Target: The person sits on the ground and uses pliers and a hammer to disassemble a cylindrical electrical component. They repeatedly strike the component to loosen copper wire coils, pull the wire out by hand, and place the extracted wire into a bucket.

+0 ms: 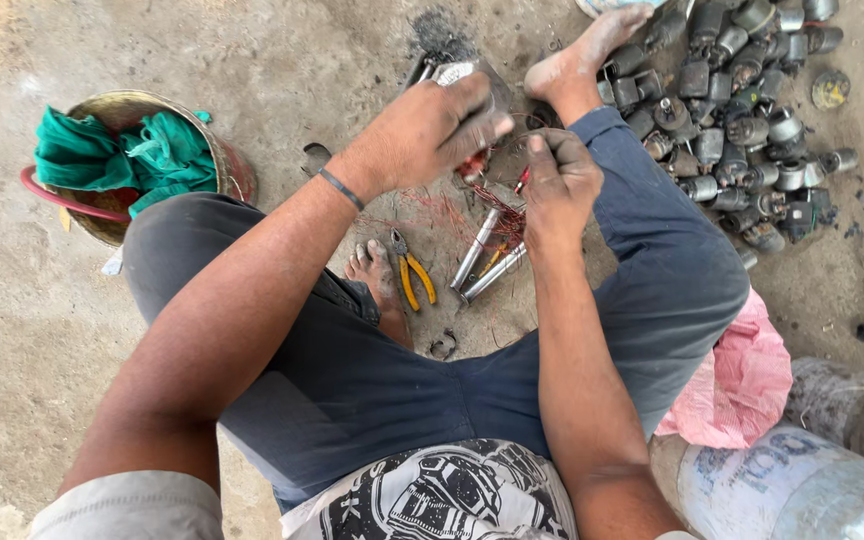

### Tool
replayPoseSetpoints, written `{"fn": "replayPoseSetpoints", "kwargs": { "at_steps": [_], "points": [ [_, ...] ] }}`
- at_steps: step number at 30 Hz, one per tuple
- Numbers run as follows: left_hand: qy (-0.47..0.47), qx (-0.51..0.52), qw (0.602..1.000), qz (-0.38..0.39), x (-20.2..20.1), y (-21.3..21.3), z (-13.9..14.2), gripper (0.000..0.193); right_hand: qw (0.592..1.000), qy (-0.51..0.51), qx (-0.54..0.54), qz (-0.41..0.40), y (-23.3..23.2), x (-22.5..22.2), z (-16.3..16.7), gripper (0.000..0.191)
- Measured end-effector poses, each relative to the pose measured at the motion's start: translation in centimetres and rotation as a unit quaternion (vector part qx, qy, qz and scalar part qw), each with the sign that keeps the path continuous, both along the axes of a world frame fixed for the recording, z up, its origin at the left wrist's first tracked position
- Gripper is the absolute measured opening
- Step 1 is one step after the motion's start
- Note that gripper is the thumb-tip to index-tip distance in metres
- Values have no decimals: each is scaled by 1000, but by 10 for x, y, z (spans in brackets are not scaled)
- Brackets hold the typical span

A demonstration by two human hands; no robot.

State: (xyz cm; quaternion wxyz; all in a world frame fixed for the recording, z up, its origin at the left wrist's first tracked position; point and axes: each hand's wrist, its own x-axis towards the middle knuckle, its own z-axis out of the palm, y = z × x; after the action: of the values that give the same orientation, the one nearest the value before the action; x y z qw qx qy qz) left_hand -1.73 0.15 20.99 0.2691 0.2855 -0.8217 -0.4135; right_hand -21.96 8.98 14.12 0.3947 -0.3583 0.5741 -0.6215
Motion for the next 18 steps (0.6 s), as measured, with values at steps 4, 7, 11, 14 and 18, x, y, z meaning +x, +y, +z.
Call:
{"fn": "replayPoseSetpoints", "kwargs": {
  "at_steps": [4, 7, 11, 14, 18],
  "points": [
    [70, -120, 989, 46, -2, 6, 9, 37, 983, -158, 93, -10, 1, -7, -32, 8],
    [146, -91, 972, 162, 7, -1, 9, 36, 966, -226, 125, 7, 4, -10, -44, 10],
    [130, -62, 938, 317, 22, -19, 1, 29, 944, -272, 177, 48, 6, -2, -41, 11],
    [-8, -68, 947, 315, 23, -21, -10, 27, 980, -123, 154, 30, 7, 4, -24, 10],
    [6, -117, 956, 270, 15, -7, -25, 31, 933, 336, -87, -93, 15, -3, 17, 28]
  ]
}}
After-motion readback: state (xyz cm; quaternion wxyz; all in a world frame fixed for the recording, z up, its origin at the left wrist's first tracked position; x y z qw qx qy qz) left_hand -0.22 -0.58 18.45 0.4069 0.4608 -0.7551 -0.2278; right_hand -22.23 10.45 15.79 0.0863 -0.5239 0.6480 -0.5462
